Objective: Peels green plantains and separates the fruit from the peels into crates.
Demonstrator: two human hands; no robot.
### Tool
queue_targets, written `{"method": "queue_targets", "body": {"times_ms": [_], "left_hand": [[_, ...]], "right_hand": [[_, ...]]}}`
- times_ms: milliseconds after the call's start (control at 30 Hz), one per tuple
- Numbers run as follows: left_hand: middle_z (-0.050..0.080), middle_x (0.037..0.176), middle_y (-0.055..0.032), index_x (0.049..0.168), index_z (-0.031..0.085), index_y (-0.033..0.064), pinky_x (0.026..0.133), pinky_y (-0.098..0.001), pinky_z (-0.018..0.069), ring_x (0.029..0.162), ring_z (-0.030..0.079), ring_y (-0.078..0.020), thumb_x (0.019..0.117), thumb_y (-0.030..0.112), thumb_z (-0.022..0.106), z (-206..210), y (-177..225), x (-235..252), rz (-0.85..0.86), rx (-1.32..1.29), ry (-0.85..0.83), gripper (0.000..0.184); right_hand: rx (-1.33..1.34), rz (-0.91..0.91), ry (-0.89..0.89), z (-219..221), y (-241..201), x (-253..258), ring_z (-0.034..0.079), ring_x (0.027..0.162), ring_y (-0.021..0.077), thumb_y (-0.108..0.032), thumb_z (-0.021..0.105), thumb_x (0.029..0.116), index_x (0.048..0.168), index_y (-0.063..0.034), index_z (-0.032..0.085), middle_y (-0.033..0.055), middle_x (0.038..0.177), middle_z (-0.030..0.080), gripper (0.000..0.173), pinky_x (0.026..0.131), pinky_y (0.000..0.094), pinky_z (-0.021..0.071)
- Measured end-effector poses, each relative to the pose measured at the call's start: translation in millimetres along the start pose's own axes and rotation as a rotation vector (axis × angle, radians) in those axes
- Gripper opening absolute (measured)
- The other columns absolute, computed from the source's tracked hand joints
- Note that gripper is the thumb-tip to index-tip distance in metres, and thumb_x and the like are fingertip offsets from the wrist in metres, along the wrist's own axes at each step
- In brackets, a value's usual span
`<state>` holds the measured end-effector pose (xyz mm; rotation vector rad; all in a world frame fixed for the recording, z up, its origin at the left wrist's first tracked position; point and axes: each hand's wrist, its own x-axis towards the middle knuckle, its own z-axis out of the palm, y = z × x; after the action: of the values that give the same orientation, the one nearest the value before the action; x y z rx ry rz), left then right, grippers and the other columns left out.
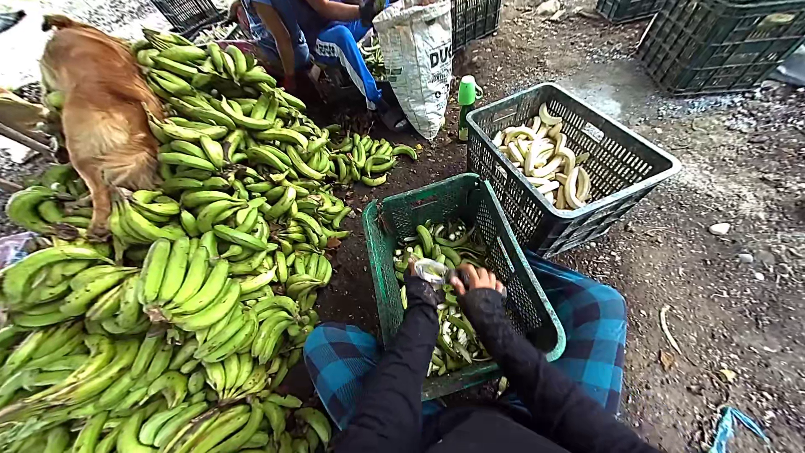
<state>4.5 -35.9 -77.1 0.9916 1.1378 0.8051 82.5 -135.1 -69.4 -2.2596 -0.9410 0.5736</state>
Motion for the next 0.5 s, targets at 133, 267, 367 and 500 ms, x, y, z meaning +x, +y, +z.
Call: {"method": "queue_targets", "body": {"times_ms": [133,267,367,500], "left_hand": [[0.059,0.119,-0.0226,0.137,0.046,-0.0066,0.090,-0.0403,0.0513,0.100,0.060,-0.0249,0.1139,0.026,0.028,7,1,2,-0.130,0.002,-0.010,0.044],[0.060,0.101,-0.0104,0.131,0.050,-0.0020,0.077,-0.0284,0.0527,0.084,0.059,-0.0119,0.1124,0.020,0.033,-5,10,-11,-0.063,0.106,-0.294,0.033],[0.066,0.081,-0.0012,0.127,0.053,-0.0020,0.063,-0.0237,0.0558,0.066,0.063,-0.0069,0.1104,0.017,0.025,-16,3,-12,0.016,-0.070,-0.518,0.037],[0.063,0.084,-0.0047,0.114,0.055,0.0057,0.059,-0.0247,0.0543,0.067,0.062,-0.0105,0.1135,0.031,0.020,-15,-6,-8,-0.143,-0.300,-0.321,0.043]], "right_hand": [[0.048,0.072,0.029,6,8,-18,0.048,0.132,0.0536,-0.038,0.061,0.1017,0.139,-0.0104,0.064,0.0321,0.136,0.058,0.047,0.111,0.0676,0.0308],[-0.088,0.042,-0.157,-24,-3,36,0.052,0.134,0.0464,-0.047,0.046,0.1079,0.142,-0.0160,0.062,0.0260,0.137,0.062,0.049,0.113,0.0660,0.0313],[-0.070,0.075,-0.234,-38,-5,68,0.058,0.130,0.0415,-0.047,0.038,0.1108,0.134,-0.0095,0.065,0.0227,0.132,0.067,0.052,0.110,0.0669,0.0367],[-0.044,-0.070,-0.093,-23,13,38,0.054,0.131,0.0471,-0.046,0.049,0.1066,0.140,-0.0154,0.063,0.0248,0.134,0.064,0.048,0.110,0.0681,0.0336]]}}
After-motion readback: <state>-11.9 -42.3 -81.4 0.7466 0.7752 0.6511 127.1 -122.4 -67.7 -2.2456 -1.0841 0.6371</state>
